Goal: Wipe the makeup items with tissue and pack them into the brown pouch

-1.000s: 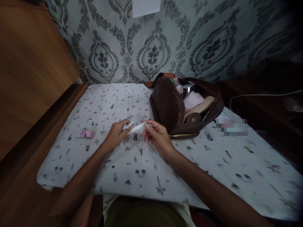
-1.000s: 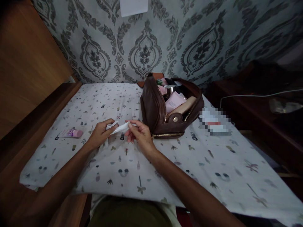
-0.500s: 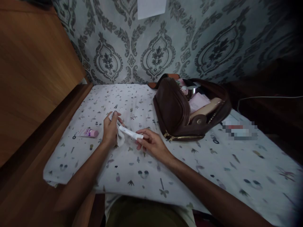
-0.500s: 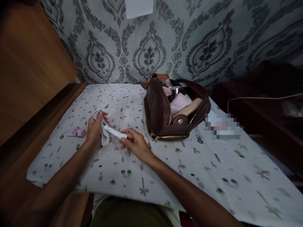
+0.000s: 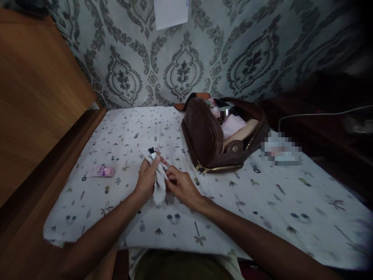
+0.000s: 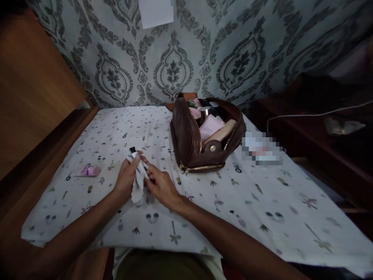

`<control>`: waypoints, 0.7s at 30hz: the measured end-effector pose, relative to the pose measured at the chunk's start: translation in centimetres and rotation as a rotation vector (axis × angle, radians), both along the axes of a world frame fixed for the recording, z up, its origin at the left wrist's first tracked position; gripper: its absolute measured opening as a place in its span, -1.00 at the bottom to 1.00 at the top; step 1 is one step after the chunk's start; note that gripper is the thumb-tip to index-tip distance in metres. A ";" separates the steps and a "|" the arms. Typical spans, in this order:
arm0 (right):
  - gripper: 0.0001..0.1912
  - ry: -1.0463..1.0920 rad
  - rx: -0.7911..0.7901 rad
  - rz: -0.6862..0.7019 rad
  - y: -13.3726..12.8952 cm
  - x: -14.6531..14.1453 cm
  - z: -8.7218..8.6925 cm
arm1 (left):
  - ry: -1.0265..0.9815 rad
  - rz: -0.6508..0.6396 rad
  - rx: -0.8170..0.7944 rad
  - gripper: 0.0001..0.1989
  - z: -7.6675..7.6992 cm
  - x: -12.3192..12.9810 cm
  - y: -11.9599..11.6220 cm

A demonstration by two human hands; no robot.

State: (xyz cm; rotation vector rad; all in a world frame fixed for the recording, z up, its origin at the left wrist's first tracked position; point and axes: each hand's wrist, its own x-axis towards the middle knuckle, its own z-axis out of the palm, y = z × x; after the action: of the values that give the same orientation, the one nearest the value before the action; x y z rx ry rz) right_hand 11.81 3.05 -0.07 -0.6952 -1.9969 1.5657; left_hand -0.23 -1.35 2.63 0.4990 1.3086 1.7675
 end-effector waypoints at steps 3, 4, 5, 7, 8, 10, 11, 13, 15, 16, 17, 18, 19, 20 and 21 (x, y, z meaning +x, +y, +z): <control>-0.89 -0.027 0.105 -0.034 0.0 0.1 0.0 | 0.056 -0.039 -0.044 -0.48 0.3 0.7 -0.4; -0.90 -0.038 0.126 -0.019 0.1 0.3 0.1 | 0.079 -0.026 -0.056 -0.48 0.5 0.6 -0.5; -0.90 -0.046 0.139 -0.013 0.2 0.4 0.4 | 0.108 -0.012 -0.076 -0.48 0.6 0.4 -0.6; -0.86 -0.021 0.150 -0.063 0.7 0.8 1.2 | 0.182 -0.048 -0.126 -0.52 0.6 -0.3 -0.6; -0.86 0.010 0.149 -0.109 1.0 1.0 1.7 | 0.222 -0.095 -0.151 -0.54 0.5 -0.7 -0.6; -0.80 0.088 0.147 -0.167 1.5 1.5 2.6 | 0.309 -0.245 -0.161 -0.55 0.0 -1.4 -0.6; -0.73 0.125 0.152 -0.167 1.8 1.7 3.1 | 0.355 -0.323 -0.164 -0.55 -0.4 -1.7 -0.6; -0.69 0.172 0.176 -0.123 2.1 2.2 3.8 | 0.427 -0.405 -0.193 -0.58 -1.2 -2.2 -0.8; -0.80 0.177 0.202 -0.079 2.2 2.5 4.4 | 0.476 -0.424 -0.227 -0.61 -2.1 -2.6 -0.9; -0.87 0.168 0.204 -0.065 2.2 2.7 4.7 | 0.496 -0.441 -0.236 -0.60 -2.4 -2.9 -0.9; -0.92 0.158 0.203 -0.055 2.2 2.9 5.1 | 0.513 -0.471 -0.238 -0.57 -2.8 -3.1 -0.9; -0.96 0.152 0.202 -0.047 2.2 3.2 5.4 | 0.528 -0.507 -0.237 -0.55 -3.0 -3.4 -0.9; -0.97 0.151 0.207 -0.040 2.3 3.6 5.8 | 0.540 -0.540 -0.234 -0.52 -3.2 -3.7 -0.9; -0.98 0.157 0.217 -0.040 2.4 4.0 6.2 | 0.551 -0.556 -0.230 -0.50 -3.3 -3.9 -0.9; -0.98 0.168 0.231 -0.048 2.5 4.5 6.7 | 0.561 -0.553 -0.227 -0.48 -3.4 -4.2 -0.9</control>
State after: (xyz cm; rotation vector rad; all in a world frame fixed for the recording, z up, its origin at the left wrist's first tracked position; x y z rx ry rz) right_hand 16.30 5.58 6.61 -0.4993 -1.9795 1.2935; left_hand -4.41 -2.22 -0.78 1.1555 1.5293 1.0369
